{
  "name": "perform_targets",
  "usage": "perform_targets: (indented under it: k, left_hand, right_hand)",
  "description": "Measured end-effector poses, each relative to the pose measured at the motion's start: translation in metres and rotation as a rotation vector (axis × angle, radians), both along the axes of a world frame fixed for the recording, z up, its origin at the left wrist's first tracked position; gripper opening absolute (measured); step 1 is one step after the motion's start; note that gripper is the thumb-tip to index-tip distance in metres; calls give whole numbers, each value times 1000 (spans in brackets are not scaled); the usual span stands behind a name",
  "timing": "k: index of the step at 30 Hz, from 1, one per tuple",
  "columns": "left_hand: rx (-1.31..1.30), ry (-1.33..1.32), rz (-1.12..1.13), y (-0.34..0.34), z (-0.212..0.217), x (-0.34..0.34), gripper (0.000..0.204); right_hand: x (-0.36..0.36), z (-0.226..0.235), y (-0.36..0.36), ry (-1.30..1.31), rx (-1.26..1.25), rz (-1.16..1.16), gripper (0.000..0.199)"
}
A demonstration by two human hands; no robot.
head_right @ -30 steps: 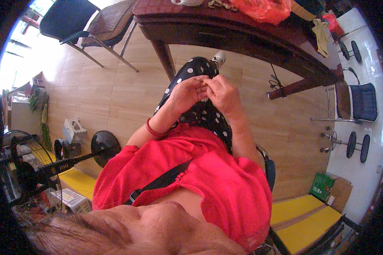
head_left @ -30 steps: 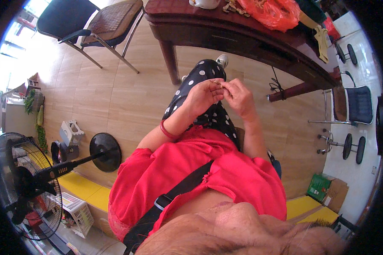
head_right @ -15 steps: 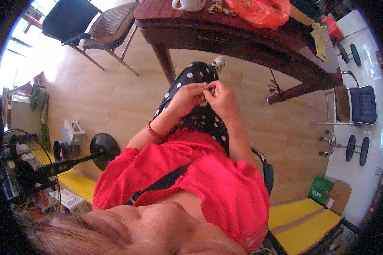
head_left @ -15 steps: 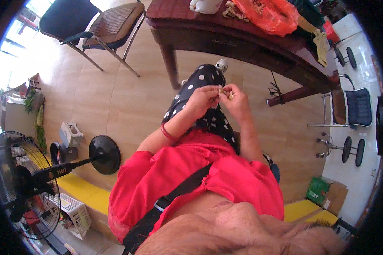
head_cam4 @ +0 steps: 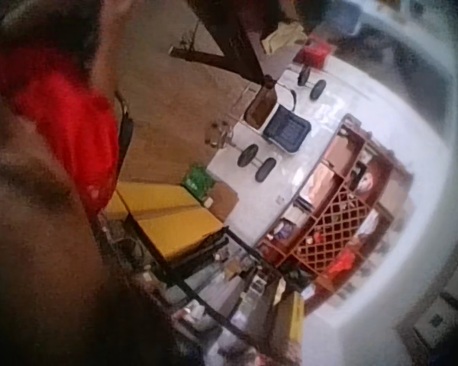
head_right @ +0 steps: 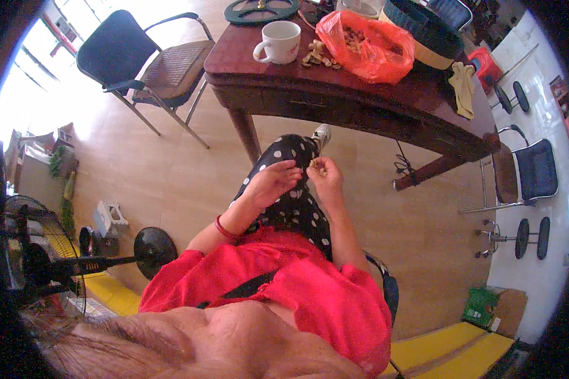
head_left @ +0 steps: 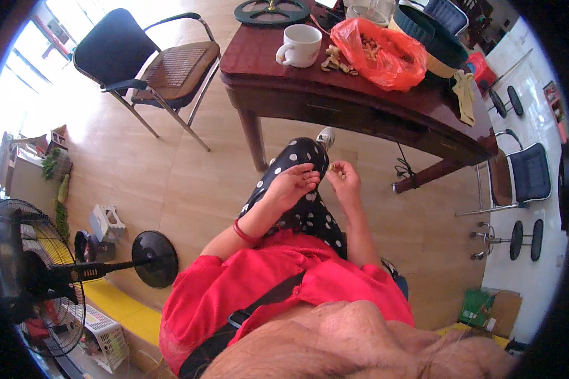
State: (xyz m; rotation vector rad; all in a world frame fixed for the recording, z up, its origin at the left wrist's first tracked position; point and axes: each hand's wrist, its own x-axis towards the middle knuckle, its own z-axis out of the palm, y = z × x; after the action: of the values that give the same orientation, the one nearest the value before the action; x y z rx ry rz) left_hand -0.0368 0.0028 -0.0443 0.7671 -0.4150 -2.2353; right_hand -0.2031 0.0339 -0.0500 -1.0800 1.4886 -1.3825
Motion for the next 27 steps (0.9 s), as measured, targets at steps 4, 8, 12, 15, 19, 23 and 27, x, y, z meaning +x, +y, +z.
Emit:
perform_targets:
  k: [4, 8, 12, 15, 19, 23, 27]
  left_hand:
    - [1, 55, 30, -4, 6, 8, 37]
    - [-34, 41, 46, 0, 18, 9, 37]
    - [-113, -17, 79, -6, 41, 13, 38]
    - [-206, -69, 107, -37, 51, 17, 35]
    - [-501, -202, 80, -66, 101, 15, 34]
    - [-1090, -808, 129, -81, 121, 8, 40]
    - [-796, -462, 80, -102, 144, 0, 33]
  right_hand:
    - [1, 4, -1, -240, 70, 3, 12]
    - [-4, -5, 0, -368, 71, 53, 15]
    - [-4, -5, -1, -318, 66, 36, 13]
    - [-12, -11, 1, -362, 106, 27, 13]
    - [-18, -18, 0, -433, 78, 32, 15]
    - [-21, -11, 1, -428, 78, 41, 14]
    - [-29, -14, 1, -417, 86, 18, 13]
